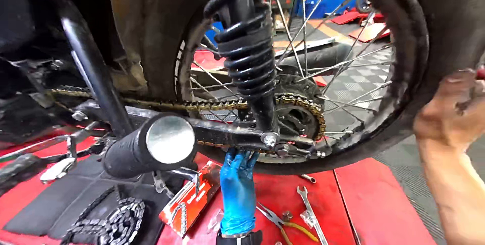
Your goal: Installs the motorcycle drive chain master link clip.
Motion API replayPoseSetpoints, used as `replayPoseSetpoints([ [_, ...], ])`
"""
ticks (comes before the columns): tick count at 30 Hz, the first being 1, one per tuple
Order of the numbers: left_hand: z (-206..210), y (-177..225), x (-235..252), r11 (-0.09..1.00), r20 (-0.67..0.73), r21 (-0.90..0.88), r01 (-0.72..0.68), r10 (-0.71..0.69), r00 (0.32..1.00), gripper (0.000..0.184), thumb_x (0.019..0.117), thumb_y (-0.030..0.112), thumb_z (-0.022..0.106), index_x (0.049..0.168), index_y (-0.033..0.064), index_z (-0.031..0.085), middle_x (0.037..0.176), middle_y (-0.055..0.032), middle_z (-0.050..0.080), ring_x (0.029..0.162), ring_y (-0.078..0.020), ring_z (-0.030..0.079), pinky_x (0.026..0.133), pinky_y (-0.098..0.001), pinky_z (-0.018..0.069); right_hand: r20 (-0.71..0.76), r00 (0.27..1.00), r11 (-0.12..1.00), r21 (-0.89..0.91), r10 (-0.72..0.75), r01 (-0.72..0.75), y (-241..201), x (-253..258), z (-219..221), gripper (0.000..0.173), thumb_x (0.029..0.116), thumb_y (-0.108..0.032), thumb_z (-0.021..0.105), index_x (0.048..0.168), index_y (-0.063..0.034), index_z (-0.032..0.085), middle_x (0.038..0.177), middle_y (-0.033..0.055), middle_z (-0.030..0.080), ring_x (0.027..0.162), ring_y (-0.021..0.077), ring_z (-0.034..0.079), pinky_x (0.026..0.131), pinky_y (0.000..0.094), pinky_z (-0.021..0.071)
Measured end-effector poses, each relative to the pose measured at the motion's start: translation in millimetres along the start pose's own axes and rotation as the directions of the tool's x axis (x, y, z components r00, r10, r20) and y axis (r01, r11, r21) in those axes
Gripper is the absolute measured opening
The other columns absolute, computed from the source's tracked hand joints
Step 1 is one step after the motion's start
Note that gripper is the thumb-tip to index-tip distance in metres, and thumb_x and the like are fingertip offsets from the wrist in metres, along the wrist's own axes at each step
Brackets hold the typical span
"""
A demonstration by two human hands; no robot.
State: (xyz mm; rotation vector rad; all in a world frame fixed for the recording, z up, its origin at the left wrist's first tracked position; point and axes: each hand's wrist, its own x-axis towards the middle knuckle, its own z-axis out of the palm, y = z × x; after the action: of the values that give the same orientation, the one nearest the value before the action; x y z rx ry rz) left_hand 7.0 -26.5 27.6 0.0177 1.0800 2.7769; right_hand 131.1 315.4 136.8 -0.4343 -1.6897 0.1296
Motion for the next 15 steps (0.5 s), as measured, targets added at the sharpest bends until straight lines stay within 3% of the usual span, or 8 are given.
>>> replayPoseSetpoints([
  [2,-0.9,0.3,0.3,1.0,0.025,0.007,0.004,-0.004,1.0,0.037,0.1068,0.006,0.033,0.14,-0.0016,0.045,0.12,-0.0158,0.067,0.105,-0.0257,0.071,0.095,-0.0439,0.0591,0.023,0.999,0.999,0.004,0.041,-0.041,-5.3,5.9,-3.7,0.094,0.0962,-0.053,0.063,0.157,0.0067,0.024,0.15,0.0306,0.045,0.135,0.0318,0.053,0.112,0.0416,0.046],
  [5,3.3,-4.2,2.2,1.0,0.043,-0.011,0.007,-0.007,0.999,0.036,0.1068,0.006,0.031,0.14,-0.0001,0.045,0.119,-0.0145,0.068,0.105,-0.0253,0.071,0.096,-0.0436,0.0595,0.113,0.966,0.972,0.019,0.23,-0.234,-2.5,15.5,1.7,0.094,0.0797,-0.054,0.076,0.149,-0.0014,0.042,0.134,0.0236,0.06,0.121,0.0287,0.061,0.105,0.0482,0.0489],
  [7,5.4,-4.1,-1.1,1.0,0.037,-0.009,0.014,-0.013,0.999,0.038,0.1083,0.007,0.031,0.144,0.0015,0.043,0.123,-0.0144,0.067,0.109,-0.025,0.07,0.097,-0.0433,0.0585,0.16,0.945,0.954,0.052,0.284,-0.295,0.7,18.2,5.8,0.089,0.0779,-0.06,0.074,0.142,-0.003,0.051,0.126,0.0182,0.065,0.115,0.0226,0.065,0.101,0.0457,0.0522],
  [9,4.5,-4.3,-5.9,1.0,0.058,-0.017,0.025,-0.024,0.998,0.039,0.109,0.009,0.03,0.146,0.0013,0.041,0.128,-0.0158,0.064,0.113,-0.0262,0.068,0.099,-0.0443,0.057,0.198,0.929,0.941,0.07,0.312,-0.331,3.4,20.3,-2.6,0.086,0.0821,-0.069,0.067,0.137,-0.0046,0.055,0.118,0.0136,0.068,0.106,0.0186,0.067,0.094,0.0446,0.0555],
  [12,6.0,-0.2,-8.2,1.0,0.09,0.0,0.014,-0.014,0.996,0.039,0.1069,0.006,0.031,0.144,0.0014,0.04,0.127,-0.0144,0.065,0.11,-0.0249,0.07,0.097,-0.0436,0.0587,0.228,0.936,0.952,0.087,0.268,-0.293,1.4,34.4,-23.9,0.08,0.0885,-0.07,0.061,0.136,-0.0049,0.056,0.102,0.0094,0.071,0.084,0.0157,0.069,0.079,0.0419,0.0584],
  [15,7.8,-1.2,-9.7,0.999,0.058,0.036,0.001,-0.003,0.998,0.041,0.1064,0.004,0.034,0.147,-0.0012,0.038,0.127,-0.017,0.064,0.107,-0.0266,0.071,0.095,-0.044,0.0599,0.385,0.896,0.95,0.125,0.219,-0.286,-0.9,57.0,-35.3,0.078,0.0802,-0.059,0.075,0.134,-0.0059,0.057,0.105,0.0078,0.074,0.088,0.0148,0.072,0.08,0.0399,0.0611],
])
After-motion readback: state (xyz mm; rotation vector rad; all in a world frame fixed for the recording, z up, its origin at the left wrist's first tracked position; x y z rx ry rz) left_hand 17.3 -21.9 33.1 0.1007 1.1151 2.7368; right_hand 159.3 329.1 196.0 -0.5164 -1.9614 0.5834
